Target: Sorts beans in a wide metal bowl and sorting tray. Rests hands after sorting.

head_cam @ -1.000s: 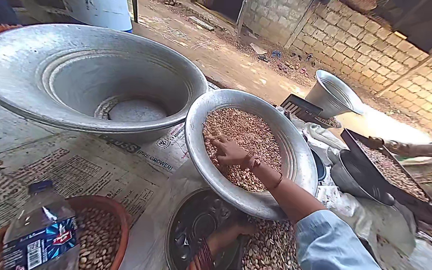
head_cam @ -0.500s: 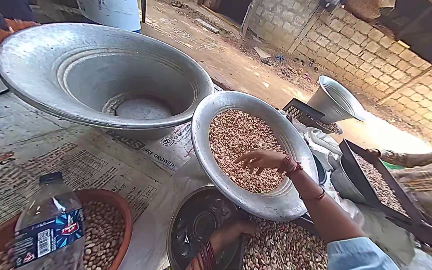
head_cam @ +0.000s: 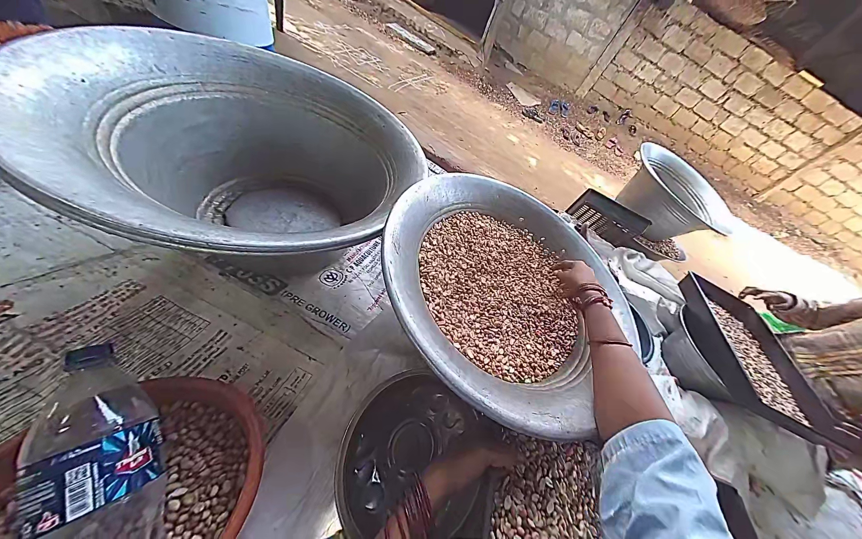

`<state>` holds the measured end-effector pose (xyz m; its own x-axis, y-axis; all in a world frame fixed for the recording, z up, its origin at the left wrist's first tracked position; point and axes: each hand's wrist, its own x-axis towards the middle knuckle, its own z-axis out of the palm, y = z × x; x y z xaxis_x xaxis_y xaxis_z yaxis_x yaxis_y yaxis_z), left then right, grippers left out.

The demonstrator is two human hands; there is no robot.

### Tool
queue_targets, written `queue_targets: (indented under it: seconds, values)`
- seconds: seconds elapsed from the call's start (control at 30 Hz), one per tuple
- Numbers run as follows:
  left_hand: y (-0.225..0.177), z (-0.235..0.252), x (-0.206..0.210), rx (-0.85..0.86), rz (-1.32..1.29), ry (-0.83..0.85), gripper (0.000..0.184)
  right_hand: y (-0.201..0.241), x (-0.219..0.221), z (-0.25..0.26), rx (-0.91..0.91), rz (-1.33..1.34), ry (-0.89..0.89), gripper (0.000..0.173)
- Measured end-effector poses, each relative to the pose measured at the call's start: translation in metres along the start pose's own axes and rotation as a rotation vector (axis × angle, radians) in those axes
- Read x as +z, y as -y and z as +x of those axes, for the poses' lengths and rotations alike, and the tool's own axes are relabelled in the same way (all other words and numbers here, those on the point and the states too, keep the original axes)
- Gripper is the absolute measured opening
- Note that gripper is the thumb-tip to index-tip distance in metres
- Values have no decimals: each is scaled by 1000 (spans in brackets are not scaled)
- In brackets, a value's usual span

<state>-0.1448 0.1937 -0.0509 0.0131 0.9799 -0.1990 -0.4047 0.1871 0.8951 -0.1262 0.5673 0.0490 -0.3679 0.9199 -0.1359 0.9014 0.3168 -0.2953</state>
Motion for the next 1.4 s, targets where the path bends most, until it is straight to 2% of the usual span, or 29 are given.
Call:
queue_targets:
  seconds: [0.07,0.17,0.33,0.53,0.93,1.0,1.1,1.17,1.27,1.4]
  values:
    - [2,2,-1,-6,24,10,24,-9,-2,-4,-5,180,-35,25]
    - [8,8,-2,-25,47,12,25,6,-2,-17,-154,252,-121,19]
    - [2,2,-1,-65,48,-8,23,56,25,-34,-417,88,-97,16]
    - [4,0,-1,-63,24,-34,22,65,60,-35,-558,-17,-65,16]
    - [-1,3,-1,-83,100,6,24,65,58,-30,-354,-152,83,27]
    - [-1,3,-2,-89,102,11,27,65,54,-34,-339,32,66,29]
    - [-3,2,-2,-93,85,5,24,73,48,-50,-295,423,175,28]
    - [-5,2,-1,-95,79,8,22,80,47,-61,-478,361,286,21]
    - [-7,0,-1,-80,51,7,21,103,48,-84,-793,19,337,19]
    - [-8,-2,1,-65,30,-4,15,119,57,-103,-928,-174,281,18]
